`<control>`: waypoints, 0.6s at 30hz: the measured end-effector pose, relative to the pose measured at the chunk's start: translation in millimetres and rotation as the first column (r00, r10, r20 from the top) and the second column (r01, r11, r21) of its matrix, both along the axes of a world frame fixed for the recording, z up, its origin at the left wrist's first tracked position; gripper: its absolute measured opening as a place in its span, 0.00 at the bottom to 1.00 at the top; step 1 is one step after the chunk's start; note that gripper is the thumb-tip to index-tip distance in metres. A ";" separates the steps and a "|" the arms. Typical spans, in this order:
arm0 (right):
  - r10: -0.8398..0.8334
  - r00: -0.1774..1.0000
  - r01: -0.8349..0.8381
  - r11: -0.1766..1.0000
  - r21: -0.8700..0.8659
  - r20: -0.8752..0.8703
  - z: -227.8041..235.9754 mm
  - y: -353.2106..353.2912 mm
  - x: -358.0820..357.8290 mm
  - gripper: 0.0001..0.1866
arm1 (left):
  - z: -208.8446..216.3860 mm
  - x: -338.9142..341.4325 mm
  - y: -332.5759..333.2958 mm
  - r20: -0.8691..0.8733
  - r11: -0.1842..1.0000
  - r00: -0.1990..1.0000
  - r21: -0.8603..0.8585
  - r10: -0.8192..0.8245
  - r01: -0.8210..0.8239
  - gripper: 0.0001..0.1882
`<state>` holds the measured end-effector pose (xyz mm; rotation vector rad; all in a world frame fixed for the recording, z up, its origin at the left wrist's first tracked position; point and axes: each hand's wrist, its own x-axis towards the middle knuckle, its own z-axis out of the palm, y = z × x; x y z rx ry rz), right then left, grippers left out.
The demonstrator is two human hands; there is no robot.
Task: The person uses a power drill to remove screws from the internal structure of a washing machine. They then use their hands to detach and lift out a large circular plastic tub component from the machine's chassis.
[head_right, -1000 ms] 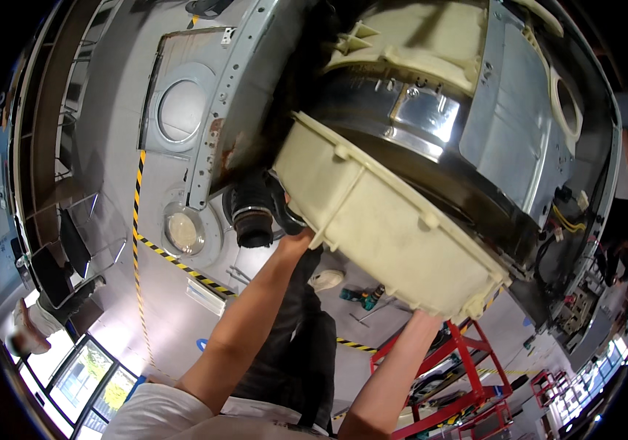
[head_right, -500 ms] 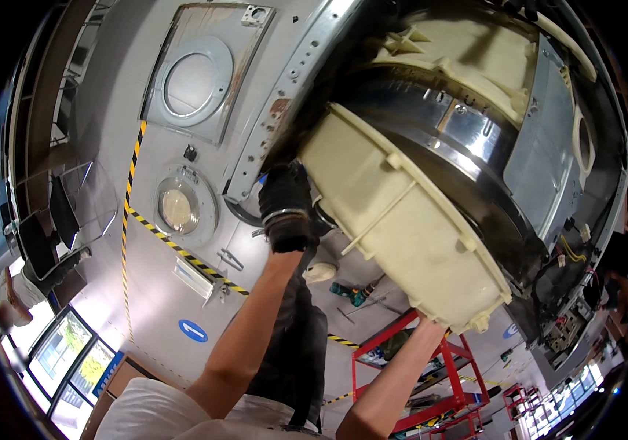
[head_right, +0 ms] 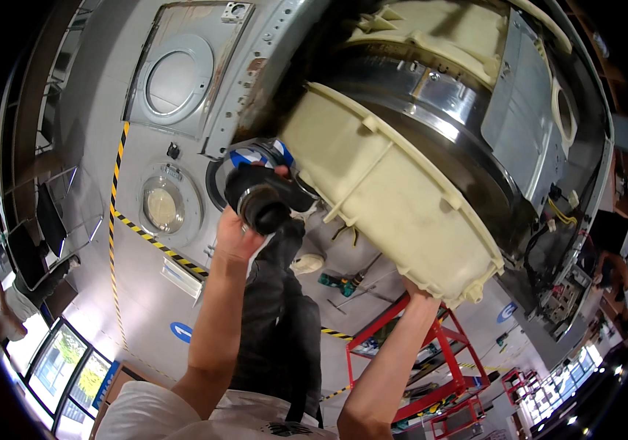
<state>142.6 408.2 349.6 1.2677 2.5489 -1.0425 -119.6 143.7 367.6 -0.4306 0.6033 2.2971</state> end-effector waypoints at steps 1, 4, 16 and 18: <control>0.034 0.985 -0.040 0.999 0.036 0.169 7.1 -2.1 -4.1 0.30 | -11.1 -4.1 -2.6 -0.104 0.989 0.991 -0.131 -0.088 0.074 0.25; 0.120 0.874 -0.195 0.974 0.113 0.471 20.9 -7.0 -13.3 0.28 | -65.2 -22.9 17.8 -0.261 0.774 0.893 -0.618 -0.366 0.137 0.31; -0.978 0.206 0.330 0.050 -0.943 0.020 -6.1 -33.4 -2.1 0.22 | -87.3 -3.2 54.3 -0.635 0.574 0.565 -0.756 -0.527 -0.316 0.32; -0.989 0.139 0.282 -0.001 -0.959 0.041 -5.0 -38.0 -5.2 0.21 | -95.7 -1.0 47.5 -0.558 0.685 0.711 -0.714 -0.428 -0.147 0.30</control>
